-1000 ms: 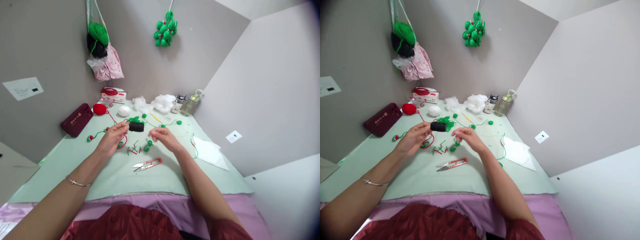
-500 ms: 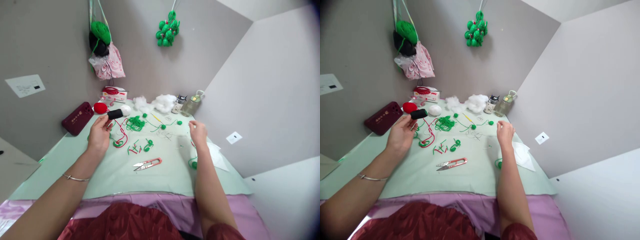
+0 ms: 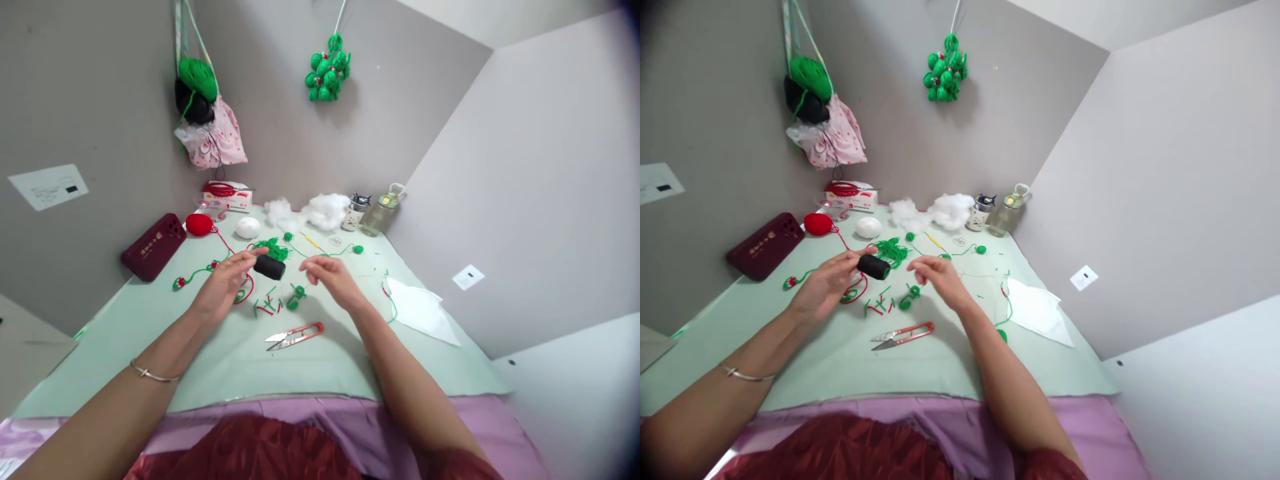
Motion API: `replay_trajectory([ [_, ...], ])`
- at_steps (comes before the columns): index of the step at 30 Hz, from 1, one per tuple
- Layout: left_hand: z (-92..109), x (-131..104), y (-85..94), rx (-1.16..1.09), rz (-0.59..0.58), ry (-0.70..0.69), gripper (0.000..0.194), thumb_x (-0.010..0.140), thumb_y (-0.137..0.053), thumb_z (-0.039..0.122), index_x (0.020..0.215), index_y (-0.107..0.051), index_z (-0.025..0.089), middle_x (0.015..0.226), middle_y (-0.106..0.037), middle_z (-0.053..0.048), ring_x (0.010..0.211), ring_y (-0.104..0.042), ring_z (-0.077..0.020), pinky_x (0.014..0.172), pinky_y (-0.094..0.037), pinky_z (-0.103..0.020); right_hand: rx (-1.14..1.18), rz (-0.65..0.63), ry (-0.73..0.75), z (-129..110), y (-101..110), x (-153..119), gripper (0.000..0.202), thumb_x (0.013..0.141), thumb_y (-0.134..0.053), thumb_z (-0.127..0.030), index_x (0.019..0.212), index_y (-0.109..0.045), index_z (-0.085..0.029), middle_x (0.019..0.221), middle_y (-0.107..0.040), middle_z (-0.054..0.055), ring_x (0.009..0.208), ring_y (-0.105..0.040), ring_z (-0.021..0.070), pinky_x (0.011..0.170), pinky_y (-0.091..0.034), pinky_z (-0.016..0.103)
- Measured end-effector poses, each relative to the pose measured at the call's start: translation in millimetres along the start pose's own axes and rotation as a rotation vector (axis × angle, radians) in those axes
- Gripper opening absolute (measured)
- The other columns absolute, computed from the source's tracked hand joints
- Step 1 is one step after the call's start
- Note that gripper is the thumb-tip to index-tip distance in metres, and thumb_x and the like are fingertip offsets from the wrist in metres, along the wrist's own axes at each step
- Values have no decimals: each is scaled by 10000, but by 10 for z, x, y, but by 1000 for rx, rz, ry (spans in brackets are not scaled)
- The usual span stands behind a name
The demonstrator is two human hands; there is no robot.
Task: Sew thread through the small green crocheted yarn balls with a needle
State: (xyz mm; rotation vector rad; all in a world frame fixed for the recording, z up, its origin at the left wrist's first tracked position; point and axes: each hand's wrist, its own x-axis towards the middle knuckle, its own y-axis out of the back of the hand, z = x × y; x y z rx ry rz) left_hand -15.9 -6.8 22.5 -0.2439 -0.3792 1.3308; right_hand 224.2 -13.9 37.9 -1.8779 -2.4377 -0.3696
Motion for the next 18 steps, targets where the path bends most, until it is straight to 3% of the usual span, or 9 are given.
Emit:
replay_trajectory([
  [3, 6, 94, 108, -79, 219, -139, 126, 726, -746, 297, 680, -668, 210, 893, -676, -37, 1058, -593, -229, 967, -432, -313, 37, 333, 34, 33, 445, 29, 309, 793, -726, -485, 823, -716, -177, 566, -474, -52, 549, -393, 93, 573, -363, 265],
  [5, 7, 143, 175, -92, 382, -189, 120, 705, -743, 260, 653, -646, 213, 789, -594, -2, 920, -573, -181, 894, -445, -269, 22, 489, 46, 52, 696, 38, 314, 757, -736, -490, 804, -704, -181, 555, -458, -58, 550, -392, 98, 580, -368, 270],
  [8, 13, 166, 214, -102, 433, -199, 120, 698, -752, 264, 649, -651, 221, 767, -563, 8, 871, -548, -167, 860, -443, -256, -124, 570, 24, 63, 784, 32, 300, 748, -732, -443, 866, -729, -167, 661, -609, -8, 591, -452, 107, 623, -423, 284],
  [11, 19, 108, 138, -74, 260, -160, 132, 714, -775, 312, 679, -689, 218, 874, -663, -23, 1014, -582, -202, 954, -420, -286, -116, 337, -19, 26, 476, -2, 463, 736, -771, -360, 1166, -704, -201, 1098, -732, 80, 706, -566, 124, 709, -506, 309],
  [13, 21, 43, 46, -11, 116, -88, 172, 732, -784, 356, 686, -699, 213, 1042, -716, -58, 1123, -582, -240, 997, -405, -333, 4, 68, -22, -17, 164, -33, 665, 743, -790, -316, 1375, -583, -308, 1387, -623, 83, 801, -631, 135, 768, -540, 322],
  [14, 21, 13, 3, 23, 54, -46, 195, 741, -785, 375, 678, -698, 212, 1114, -719, -72, 1163, -574, -262, 1001, -405, -361, 49, -70, -31, -36, 23, -45, 742, 748, -798, -306, 1435, -521, -355, 1420, -597, 72, 829, -647, 142, 771, -545, 321],
  [16, 24, -23, -55, 60, -14, 5, 220, 745, -784, 390, 659, -688, 212, 1179, -715, -87, 1202, -559, -297, 1000, -407, -402, 60, -284, -64, -56, -157, -51, 618, 777, -791, -327, 1363, -598, -300, 1205, -697, 64, 807, -650, 145, 743, -532, 302],
  [18, 28, -11, -49, 36, 18, -14, 205, 728, -784, 370, 653, -675, 212, 1123, -723, -85, 1184, -566, -297, 994, -414, -398, 20, -307, -72, -39, -150, -30, 329, 838, -737, -386, 1102, -730, -189, 828, -695, 29, 698, -601, 125, 689, -493, 272],
])
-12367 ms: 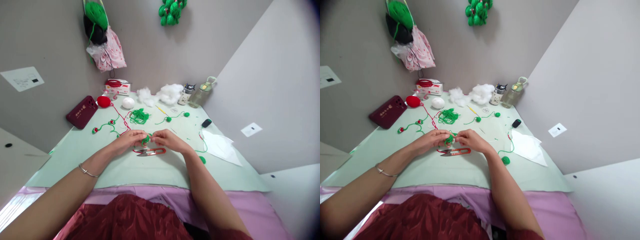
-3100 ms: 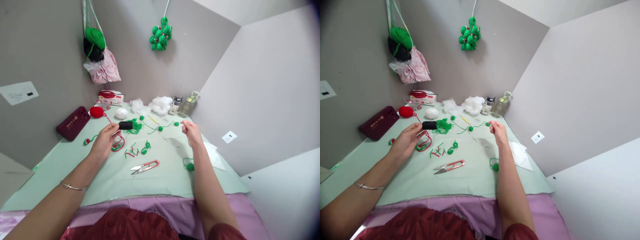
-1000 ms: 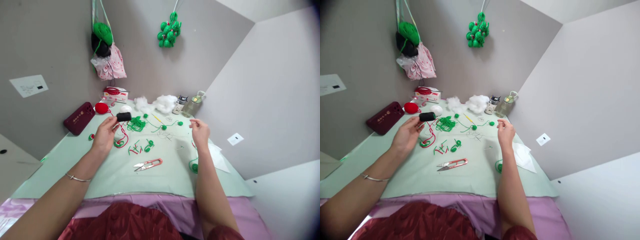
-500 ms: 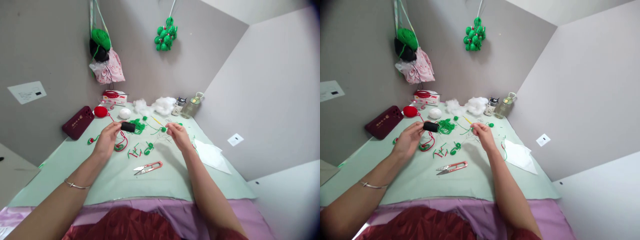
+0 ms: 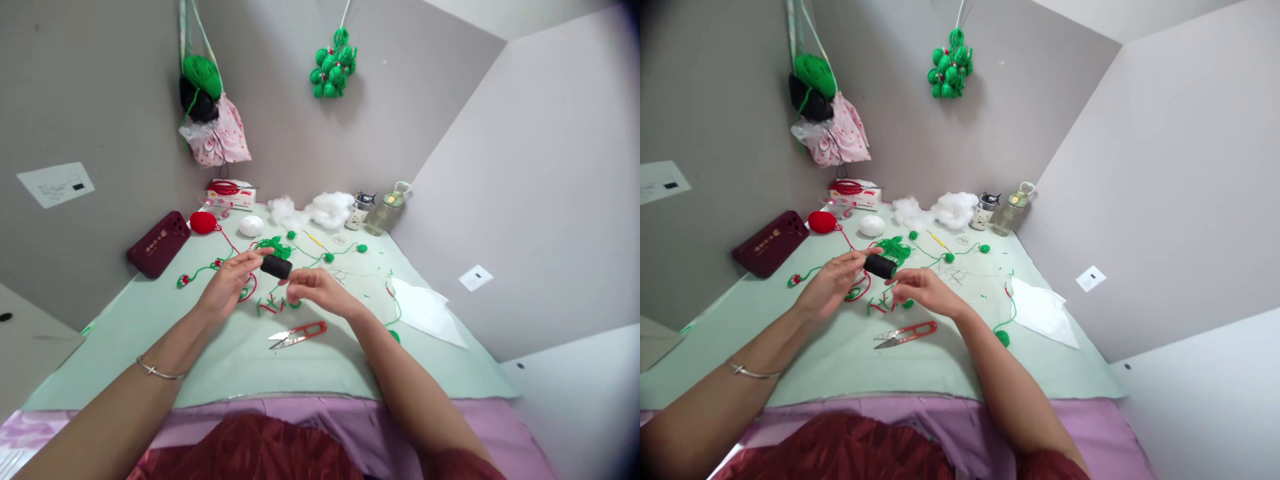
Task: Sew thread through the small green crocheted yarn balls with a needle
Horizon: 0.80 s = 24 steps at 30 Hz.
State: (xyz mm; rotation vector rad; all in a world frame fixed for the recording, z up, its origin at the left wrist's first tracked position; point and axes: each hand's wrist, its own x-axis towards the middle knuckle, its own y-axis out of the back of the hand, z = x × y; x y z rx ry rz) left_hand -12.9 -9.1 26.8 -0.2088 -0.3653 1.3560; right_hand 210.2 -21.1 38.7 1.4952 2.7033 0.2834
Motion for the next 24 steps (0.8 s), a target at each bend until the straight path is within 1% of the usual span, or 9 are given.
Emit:
replay_trajectory([
  [2, 0, 55, 73, -71, 130, -81, 167, 705, -777, 327, 661, -663, 213, 974, -707, -56, 1109, -588, -253, 972, -429, -346, -28, 191, 32, 43, 182, -11, 299, 876, -675, -444, 893, -735, -152, 611, -564, -18, 589, -506, 100, 630, -448, 256],
  [5, -4, 162, 257, -187, 427, -179, 146, 685, -763, 244, 659, -623, 212, 794, -587, 11, 917, -577, -157, 877, -449, -259, -150, 604, 32, 123, 580, -67, 359, 886, -591, -505, 910, -700, -164, 613, -533, -18, 572, -478, 114, 621, -455, 277],
  [8, -3, 229, 403, -244, 577, -177, 172, 712, -751, 228, 672, -584, 220, 750, -544, 32, 828, -549, -132, 812, -447, -249, -352, 787, -43, 178, 863, -145, 323, 850, -615, -444, 986, -701, -163, 904, -679, 96, 756, -606, 190, 792, -516, 389],
  [11, 5, 228, 386, -226, 542, -158, 173, 702, -763, 253, 661, -596, 230, 754, -574, 21, 850, -568, -154, 816, -455, -269, -605, 904, -42, 170, 904, -195, 397, 787, -689, -326, 1155, -685, -180, 1309, -617, 181, 1119, -594, 308, 1003, -454, 511],
  [14, 10, 158, 224, -173, 343, -139, 138, 662, -794, 282, 660, -666, 230, 831, -653, -10, 988, -598, -199, 943, -442, -304, -581, 790, 30, 89, 697, -167, 525, 818, -680, -336, 1326, -609, -228, 1432, -562, 154, 1177, -591, 300, 1005, -479, 504],
  [16, 11, 82, 104, -111, 150, -89, 159, 696, -797, 344, 674, -698, 220, 1000, -719, -48, 1124, -591, -238, 1050, -387, -343, -278, 538, 73, 29, 451, -110, 637, 813, -717, -359, 1419, -529, -298, 1493, -523, 113, 1042, -657, 232, 907, -544, 421],
  [19, 13, -25, -10, -9, -37, 4, 203, 741, -792, 393, 676, -713, 218, 1260, -700, -88, 1248, -551, -295, 1089, -351, -407, 21, 166, 35, -14, 81, -20, 832, 762, -796, -323, 1499, -417, -397, 1528, -492, 68, 930, -685, 170, 807, -565, 336],
  [22, 9, -50, -18, 26, -130, 57, 211, 749, -789, 388, 659, -701, 218, 1309, -682, -107, 1275, -537, -317, 1051, -383, -418, 58, 16, -25, 0, -32, 20, 511, 787, -784, -383, 1267, -661, -253, 1036, -725, 48, 789, -656, 153, 743, -530, 300],
  [24, -9, -5, 33, -13, -67, 36, 206, 739, -780, 363, 644, -675, 214, 1216, -711, -110, 1230, -563, -308, 1003, -419, -398, 46, 137, 11, 14, 91, 9, 303, 812, -749, -453, 937, -745, -178, 703, -643, 4, 642, -559, 118, 665, -479, 272],
])
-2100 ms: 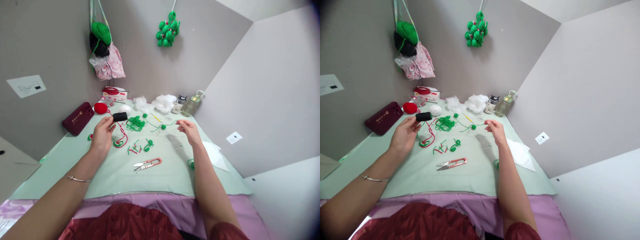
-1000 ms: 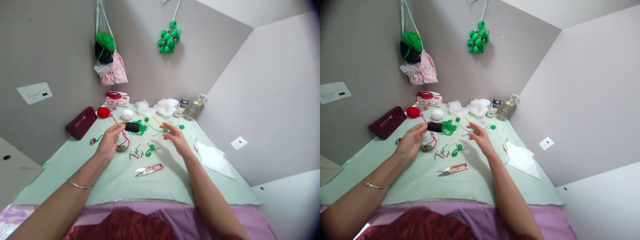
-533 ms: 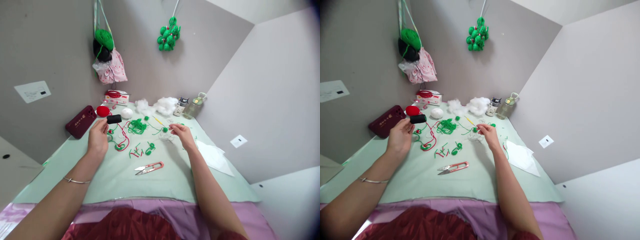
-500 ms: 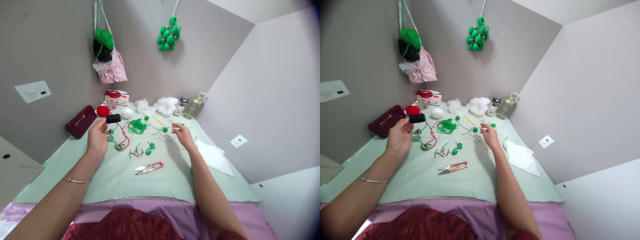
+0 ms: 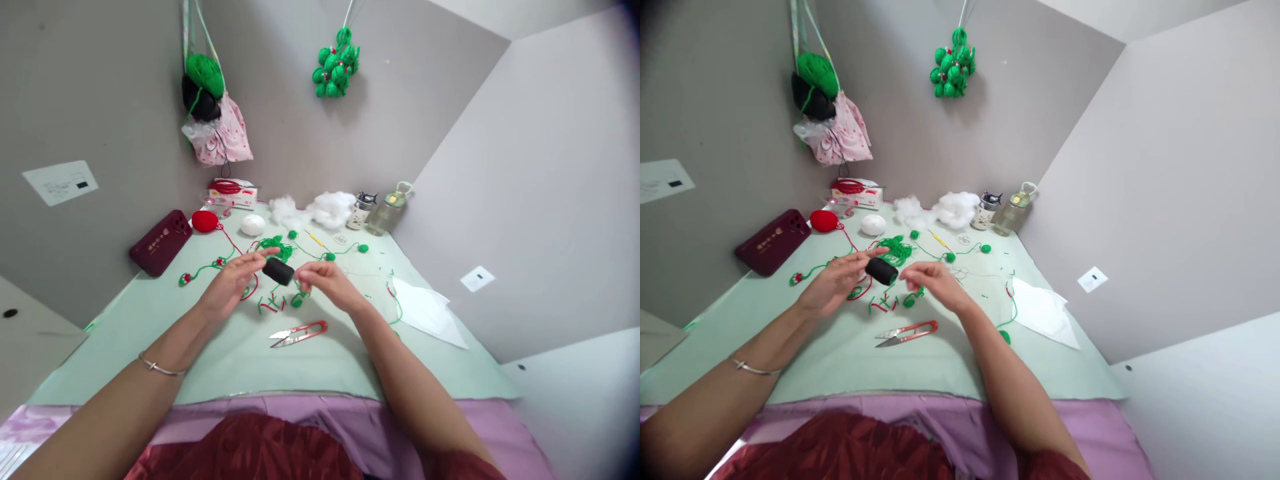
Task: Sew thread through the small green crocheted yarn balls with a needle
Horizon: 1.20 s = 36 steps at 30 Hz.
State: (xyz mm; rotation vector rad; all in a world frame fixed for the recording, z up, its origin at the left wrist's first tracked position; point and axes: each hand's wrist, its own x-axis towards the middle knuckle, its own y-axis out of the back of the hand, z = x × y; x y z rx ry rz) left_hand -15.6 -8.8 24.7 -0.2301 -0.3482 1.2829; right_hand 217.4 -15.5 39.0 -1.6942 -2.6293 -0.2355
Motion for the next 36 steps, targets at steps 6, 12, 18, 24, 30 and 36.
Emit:
replay_trajectory([
  [6, -66, 211, 360, -180, 536, -164, 169, 698, -748, 262, 664, -587, 225, 755, -593, 13, 832, -591, -149, 801, -473, -269, -123, 616, 140, 44, 671, -22, 312, 795, -693, -505, 816, -679, -195, 605, -497, -35, 561, -438, 108, 585, -403, 272],
  [12, -13, 232, 464, -298, 673, -168, 158, 727, -758, 210, 691, -606, 237, 750, -607, 32, 786, -576, -107, 752, -474, -227, -608, 741, 40, 20, 796, -184, 372, 785, -691, -326, 1141, -696, -219, 1076, -660, 78, 673, -606, 139, 659, -480, 313],
  [18, -10, 229, 388, -357, 613, -113, 114, 744, -743, 173, 716, -648, 229, 770, -648, 25, 800, -605, -101, 789, -504, -219, -631, -389, -93, -189, 219, -331, 325, 798, -774, -412, 1052, -715, -218, 962, -701, 37, 842, -649, 171, 740, -500, 280],
  [24, 88, 205, 274, -394, 469, -30, 128, 801, -613, 130, 697, -661, 187, 856, -721, -41, 976, -673, -164, 923, -526, -278, -905, -551, 2, -127, -162, -304, 99, 840, -704, -197, 935, -711, -172, 913, -648, 33, 761, -566, 127, 724, -435, 259],
  [30, 131, 119, 174, -314, 254, -33, 186, 803, -556, 158, 634, -632, 172, 884, -721, -82, 1154, -645, -229, 1078, -469, -339, -358, -361, -198, -153, -9, -288, 165, 940, -507, -294, 950, -618, -172, 701, -619, -6, 605, -539, 106, 548, -386, 211],
  [36, 74, 96, 185, -192, 102, -126, 172, 800, -581, 198, 643, -650, 186, 835, -670, -60, 1280, -553, -263, 1157, -372, -373, -278, -111, -60, -180, -139, -250, 347, 962, -533, -489, 941, -641, -160, 735, -532, -14, 612, -421, 90, 557, -331, 224],
])
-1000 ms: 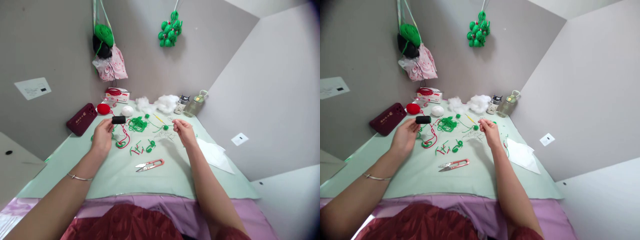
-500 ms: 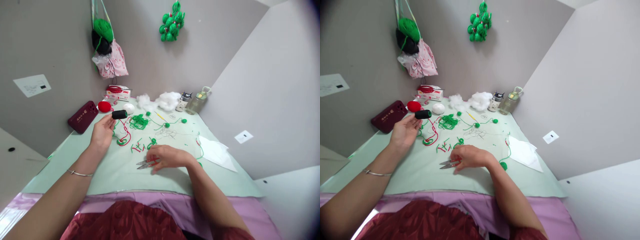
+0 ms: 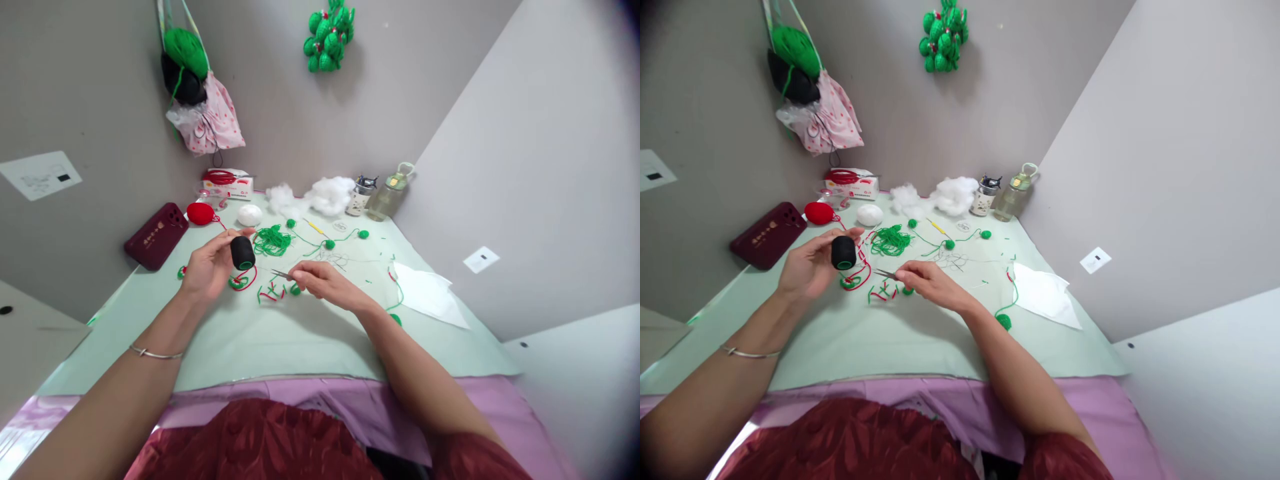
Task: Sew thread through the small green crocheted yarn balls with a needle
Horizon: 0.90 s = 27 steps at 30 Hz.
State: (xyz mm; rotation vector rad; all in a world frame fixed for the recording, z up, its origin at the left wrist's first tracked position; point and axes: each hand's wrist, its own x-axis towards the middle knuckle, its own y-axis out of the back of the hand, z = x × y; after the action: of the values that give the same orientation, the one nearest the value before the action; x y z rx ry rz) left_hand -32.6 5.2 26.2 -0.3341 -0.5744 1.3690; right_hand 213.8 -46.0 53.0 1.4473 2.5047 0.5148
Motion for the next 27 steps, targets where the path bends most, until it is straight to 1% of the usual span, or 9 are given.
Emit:
replay_trajectory([
  [5, -26, 7, 23, 90, -24, 8, 182, 817, -581, 226, 669, -679, 188, 1016, -714, -73, 1277, -534, -263, 1136, -363, -364, -209, 195, 48, 58, -92, 24, 353, 882, -677, -516, 952, -703, -171, 707, -557, -20, 622, -429, 102, 595, -332, 243],
  [8, -28, -13, -11, 141, -40, 14, 165, 807, -608, 238, 669, -688, 195, 1061, -719, -65, 1268, -534, -264, 1104, -378, -348, -326, 297, 125, 109, -128, 51, 304, 850, -743, -464, 953, -703, -180, 805, -617, 0, 659, -477, 102, 634, -366, 241],
  [14, -55, -79, -100, 204, -79, 61, 142, 801, -638, 259, 699, -719, 203, 1188, -727, -67, 1232, -563, -278, 984, -465, -360, -485, 261, 221, 90, -208, 76, 199, 913, -700, -373, 883, -718, -177, 795, -621, 0, 662, -499, 91, 651, -363, 237],
  [16, -59, -73, -99, 165, -44, 65, 129, 796, -637, 255, 716, -727, 207, 1172, -736, -68, 1204, -585, -271, 962, -484, -364, -459, 218, 185, 77, -195, 62, 219, 931, -675, -383, 878, -721, -176, 779, -635, -4, 655, -504, 91, 644, -365, 235],
  [20, -46, -37, -89, 88, 37, 65, 126, 789, -655, 257, 686, -699, 201, 1067, -755, -87, 1194, -602, -272, 997, -483, -375, -396, -109, 106, 77, -72, 28, 250, 856, -757, -412, 952, -728, -183, 861, -693, 16, 757, -588, 129, 708, -434, 250],
  [21, -42, -37, -93, 96, 43, 54, 125, 785, -661, 262, 684, -693, 197, 1055, -754, -88, 1197, -601, -275, 1017, -474, -381, -371, -132, 109, 79, -31, 25, 263, 861, -749, -419, 975, -726, -183, 927, -709, 35, 825, -615, 149, 764, -460, 267],
  [23, -42, -55, -112, 158, 20, 27, 119, 783, -675, 285, 709, -700, 195, 1094, -748, -82, 1228, -586, -286, 1077, -434, -405, -243, -49, 124, 81, 35, 25, 315, 928, -654, -455, 1087, -704, -188, 1075, -712, 75, 963, -643, 180, 875, -493, 311],
  [25, -58, -99, -142, 265, -52, 17, 136, 795, -691, 327, 736, -710, 207, 1193, -728, -70, 1291, -549, -306, 1147, -364, -438, -16, 41, 116, 77, 54, 31, 417, 980, -543, -507, 1252, -630, -204, 1151, -694, 88, 1024, -660, 188, 912, -522, 340],
  [27, -92, -152, -172, 398, -157, 24, 184, 819, -698, 383, 733, -712, 222, 1285, -696, -63, 1358, -496, -328, 1197, -285, -460, 185, 21, 87, 69, 19, 41, 489, 964, -554, -534, 1335, -565, -216, 1132, -689, 75, 1004, -680, 186, 889, -554, 343],
])
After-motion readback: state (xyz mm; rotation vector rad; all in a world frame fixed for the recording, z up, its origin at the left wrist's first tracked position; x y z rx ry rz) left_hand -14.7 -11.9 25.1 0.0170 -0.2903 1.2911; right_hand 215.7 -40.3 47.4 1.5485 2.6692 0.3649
